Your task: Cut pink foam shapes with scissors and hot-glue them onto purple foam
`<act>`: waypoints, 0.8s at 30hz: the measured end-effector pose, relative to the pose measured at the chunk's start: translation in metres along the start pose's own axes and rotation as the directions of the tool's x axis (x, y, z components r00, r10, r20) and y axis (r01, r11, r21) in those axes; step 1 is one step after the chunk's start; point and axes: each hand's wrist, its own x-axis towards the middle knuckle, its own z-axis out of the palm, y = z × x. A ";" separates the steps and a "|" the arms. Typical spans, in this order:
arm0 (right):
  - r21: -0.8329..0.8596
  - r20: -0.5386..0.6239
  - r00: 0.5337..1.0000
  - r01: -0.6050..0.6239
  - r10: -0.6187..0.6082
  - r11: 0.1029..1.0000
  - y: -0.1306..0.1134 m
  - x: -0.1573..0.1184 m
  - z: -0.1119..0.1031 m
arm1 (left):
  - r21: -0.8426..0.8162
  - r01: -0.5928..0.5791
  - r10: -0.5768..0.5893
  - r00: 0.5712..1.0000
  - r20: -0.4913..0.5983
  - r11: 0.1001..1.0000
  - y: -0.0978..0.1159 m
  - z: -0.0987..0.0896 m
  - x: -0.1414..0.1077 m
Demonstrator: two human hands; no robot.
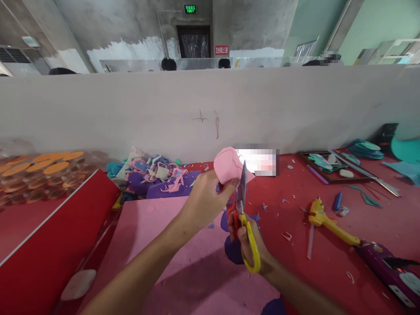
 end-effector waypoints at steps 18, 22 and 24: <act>0.108 0.027 0.999 -0.027 0.025 0.994 0.015 -0.002 0.000 | -0.248 0.007 -0.007 1.000 0.000 0.969 0.003 0.000 0.001; 0.124 0.022 1.000 -0.020 0.017 0.992 0.017 -0.002 0.001 | -0.279 0.041 -0.046 0.999 -0.009 0.960 0.003 0.004 0.000; 0.090 0.006 1.000 -0.020 0.020 0.996 0.016 -0.002 0.001 | -0.284 0.048 -0.053 0.999 -0.009 0.958 0.003 0.004 0.000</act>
